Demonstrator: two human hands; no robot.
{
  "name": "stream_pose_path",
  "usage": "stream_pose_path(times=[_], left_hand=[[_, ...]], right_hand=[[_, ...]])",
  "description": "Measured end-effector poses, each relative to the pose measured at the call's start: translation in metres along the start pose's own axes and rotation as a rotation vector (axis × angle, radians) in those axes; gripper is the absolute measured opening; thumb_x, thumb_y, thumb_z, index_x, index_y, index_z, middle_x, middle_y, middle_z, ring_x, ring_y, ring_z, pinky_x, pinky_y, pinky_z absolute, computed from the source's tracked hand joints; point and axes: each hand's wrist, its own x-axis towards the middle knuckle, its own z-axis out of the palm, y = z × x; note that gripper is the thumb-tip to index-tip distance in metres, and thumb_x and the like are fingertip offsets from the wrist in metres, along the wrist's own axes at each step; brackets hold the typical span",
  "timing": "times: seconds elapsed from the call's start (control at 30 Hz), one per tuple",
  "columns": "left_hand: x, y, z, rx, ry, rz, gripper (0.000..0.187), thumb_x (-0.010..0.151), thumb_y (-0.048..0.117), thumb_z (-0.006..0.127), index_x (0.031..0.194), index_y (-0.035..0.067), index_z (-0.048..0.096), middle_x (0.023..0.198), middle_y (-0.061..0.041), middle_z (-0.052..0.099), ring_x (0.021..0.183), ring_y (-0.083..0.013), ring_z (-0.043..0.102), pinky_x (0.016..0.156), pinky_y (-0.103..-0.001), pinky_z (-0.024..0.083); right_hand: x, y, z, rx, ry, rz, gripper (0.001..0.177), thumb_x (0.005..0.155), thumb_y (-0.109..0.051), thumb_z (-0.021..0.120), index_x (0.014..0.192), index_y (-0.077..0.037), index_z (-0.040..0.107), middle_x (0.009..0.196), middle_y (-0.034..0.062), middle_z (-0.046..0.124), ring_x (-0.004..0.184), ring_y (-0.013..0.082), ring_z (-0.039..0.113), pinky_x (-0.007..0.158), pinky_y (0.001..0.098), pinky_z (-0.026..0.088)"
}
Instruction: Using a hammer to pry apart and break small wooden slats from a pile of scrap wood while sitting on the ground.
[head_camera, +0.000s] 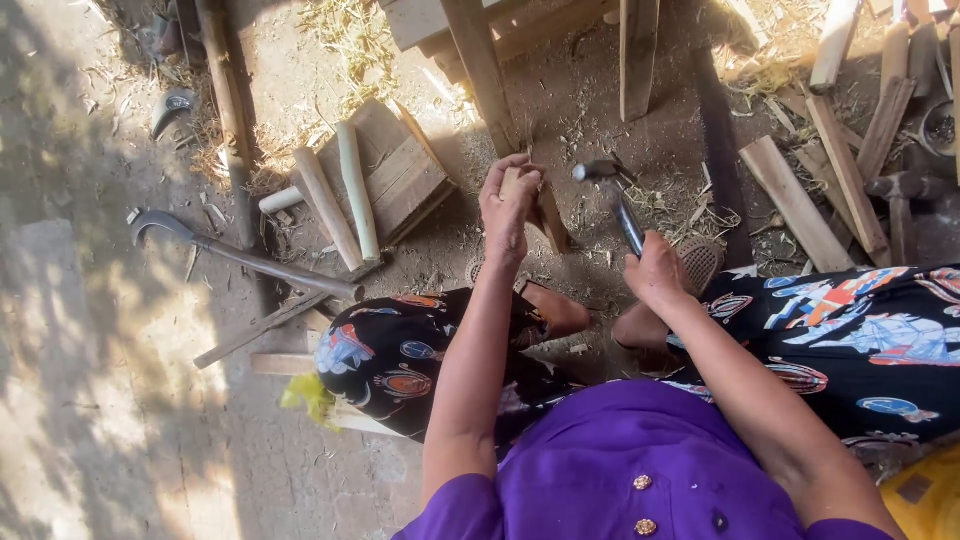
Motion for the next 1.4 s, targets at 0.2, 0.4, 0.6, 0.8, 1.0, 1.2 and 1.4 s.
stream_pose_path(times=[0.2, 0.4, 0.6, 0.8, 1.0, 1.2, 1.4], left_hand=[[0.023, -0.010, -0.001, -0.018, 0.087, -0.030, 0.017, 0.086, 0.022, 0.074, 0.095, 0.009, 0.066, 0.065, -0.010, 0.064, 0.056, -0.0145, 0.062, 0.051, -0.027, 0.048], [0.025, 0.024, -0.011, -0.143, 0.233, -0.064, 0.023, 0.089, 0.028, 0.076, 0.081, 0.009, 0.065, 0.062, -0.012, 0.067, 0.055, -0.0177, 0.068, 0.055, -0.029, 0.054], [0.031, 0.010, -0.033, -0.434, 0.391, -0.262, 0.031, 0.084, 0.031, 0.079, 0.082, 0.005, 0.062, 0.062, -0.017, 0.065, 0.058, -0.0254, 0.069, 0.060, -0.036, 0.058], [0.034, 0.008, -0.030, -0.446, 0.409, -0.311, 0.036, 0.079, 0.037, 0.083, 0.081, 0.009, 0.060, 0.064, -0.014, 0.062, 0.056, -0.0279, 0.066, 0.056, -0.039, 0.057], [0.032, -0.005, -0.020, -0.339, 0.480, -0.215, 0.018, 0.077, 0.018, 0.071, 0.072, 0.006, 0.058, 0.053, -0.014, 0.054, 0.044, -0.0295, 0.061, 0.047, -0.040, 0.048], [0.015, 0.033, -0.003, -0.382, 0.505, -0.198, 0.016, 0.070, 0.008, 0.067, 0.068, 0.007, 0.052, 0.054, -0.008, 0.043, 0.044, -0.0218, 0.050, 0.045, -0.036, 0.043], [0.020, 0.024, -0.005, -0.344, 0.583, -0.219, 0.017, 0.067, 0.005, 0.067, 0.067, 0.006, 0.051, 0.059, -0.003, 0.039, 0.045, -0.0170, 0.047, 0.043, -0.035, 0.043]], right_hand=[[0.009, 0.040, 0.047, -0.122, 0.017, -0.147, 0.039, 0.090, -0.019, 0.069, 0.123, -0.005, 0.053, 0.116, 0.0226, 0.061, 0.096, 0.0516, 0.070, 0.081, 0.0689, 0.055], [-0.022, -0.002, -0.001, -0.003, 0.256, -0.438, 0.039, 0.097, -0.034, 0.062, 0.124, -0.005, 0.062, 0.113, 0.0213, 0.053, 0.103, 0.0504, 0.062, 0.080, 0.0595, 0.055], [-0.077, -0.095, -0.062, 0.200, 0.099, -0.743, 0.073, 0.103, -0.061, 0.047, 0.147, -0.002, 0.051, 0.127, 0.0306, 0.060, 0.123, 0.0485, 0.057, 0.104, 0.0623, 0.047], [-0.057, -0.062, -0.035, 0.070, 0.301, -0.791, 0.061, 0.106, -0.054, 0.044, 0.145, -0.007, 0.052, 0.124, 0.0187, 0.059, 0.117, 0.0375, 0.063, 0.100, 0.0512, 0.051], [-0.020, -0.024, 0.004, 0.062, 0.513, -0.925, 0.050, 0.107, -0.044, 0.047, 0.134, -0.006, 0.063, 0.111, 0.0136, 0.065, 0.107, 0.0341, 0.067, 0.095, 0.0426, 0.054], [-0.040, -0.040, -0.009, 0.147, 0.476, -0.899, 0.042, 0.107, -0.040, 0.050, 0.125, -0.007, 0.068, 0.097, 0.0140, 0.067, 0.092, 0.0355, 0.069, 0.085, 0.0446, 0.057], [-0.049, -0.047, -0.019, 0.166, 0.421, -0.844, 0.037, 0.108, -0.042, 0.053, 0.115, -0.010, 0.071, 0.092, 0.0128, 0.070, 0.089, 0.0332, 0.072, 0.083, 0.0426, 0.058]])
